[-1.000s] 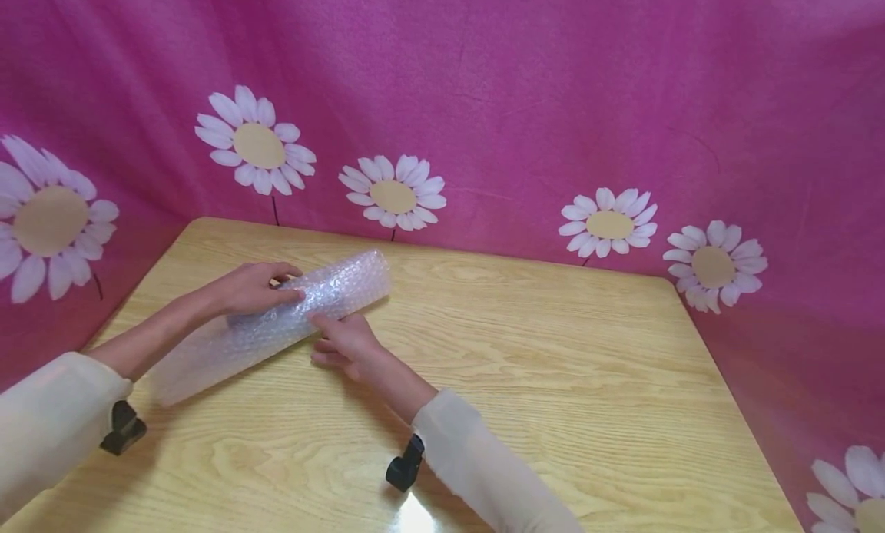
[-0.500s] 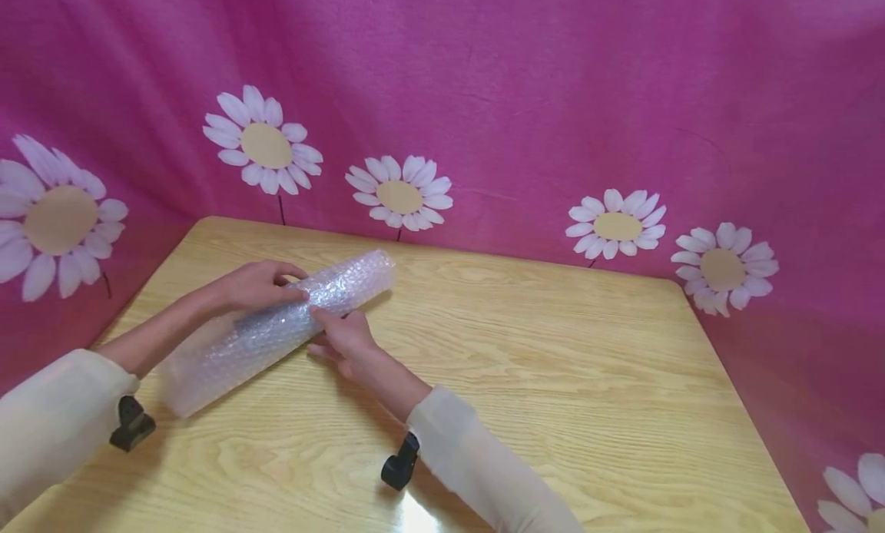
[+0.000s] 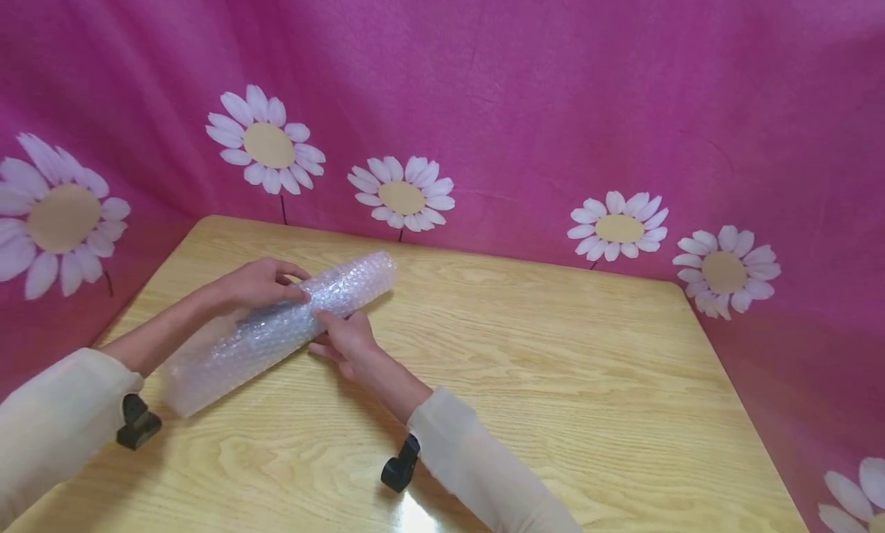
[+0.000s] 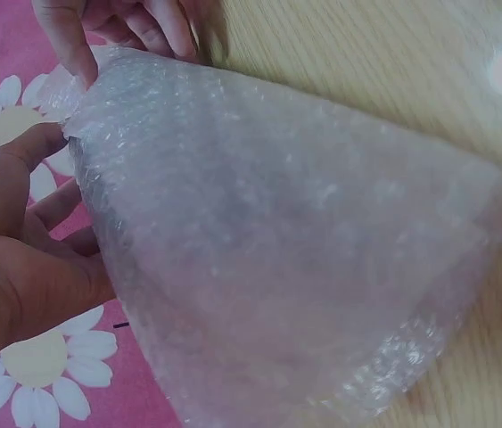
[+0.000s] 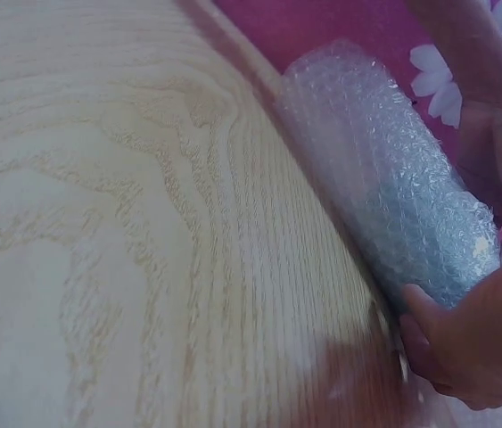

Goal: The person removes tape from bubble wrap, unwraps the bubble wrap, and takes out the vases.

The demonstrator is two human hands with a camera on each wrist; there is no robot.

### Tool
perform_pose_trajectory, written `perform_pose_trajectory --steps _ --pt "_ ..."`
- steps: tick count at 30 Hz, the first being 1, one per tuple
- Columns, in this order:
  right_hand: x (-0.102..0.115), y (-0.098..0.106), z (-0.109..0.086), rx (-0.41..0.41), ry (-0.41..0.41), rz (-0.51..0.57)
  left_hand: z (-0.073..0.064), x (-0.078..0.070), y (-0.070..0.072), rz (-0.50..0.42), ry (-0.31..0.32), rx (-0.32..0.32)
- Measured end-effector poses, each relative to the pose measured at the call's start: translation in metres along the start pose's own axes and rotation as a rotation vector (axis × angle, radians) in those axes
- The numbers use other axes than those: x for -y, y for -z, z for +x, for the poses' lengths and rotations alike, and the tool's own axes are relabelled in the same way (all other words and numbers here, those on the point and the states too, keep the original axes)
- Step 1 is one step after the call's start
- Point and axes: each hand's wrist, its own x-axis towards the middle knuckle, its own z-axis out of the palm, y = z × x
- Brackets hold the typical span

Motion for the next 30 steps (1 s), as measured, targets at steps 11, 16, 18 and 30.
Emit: perform_pose_trajectory --steps 11,16,18,30 --pt "-0.001 0.007 -0.001 -0.021 0.042 -0.053 0.0 -0.006 -0.007 0.016 -0.017 -0.033" --pt "0.001 0.014 -0.003 0.007 0.042 -0.067 0.001 -0.007 -0.01 0.021 -0.007 -0.029" --pt "0.003 0.017 -0.005 0.023 0.038 -0.071 0.001 -0.007 -0.011 0.018 -0.006 -0.025" --pt "0.013 0.03 -0.01 0.048 0.006 -0.096 -0.002 -0.02 -0.018 -0.026 -0.013 0.017"
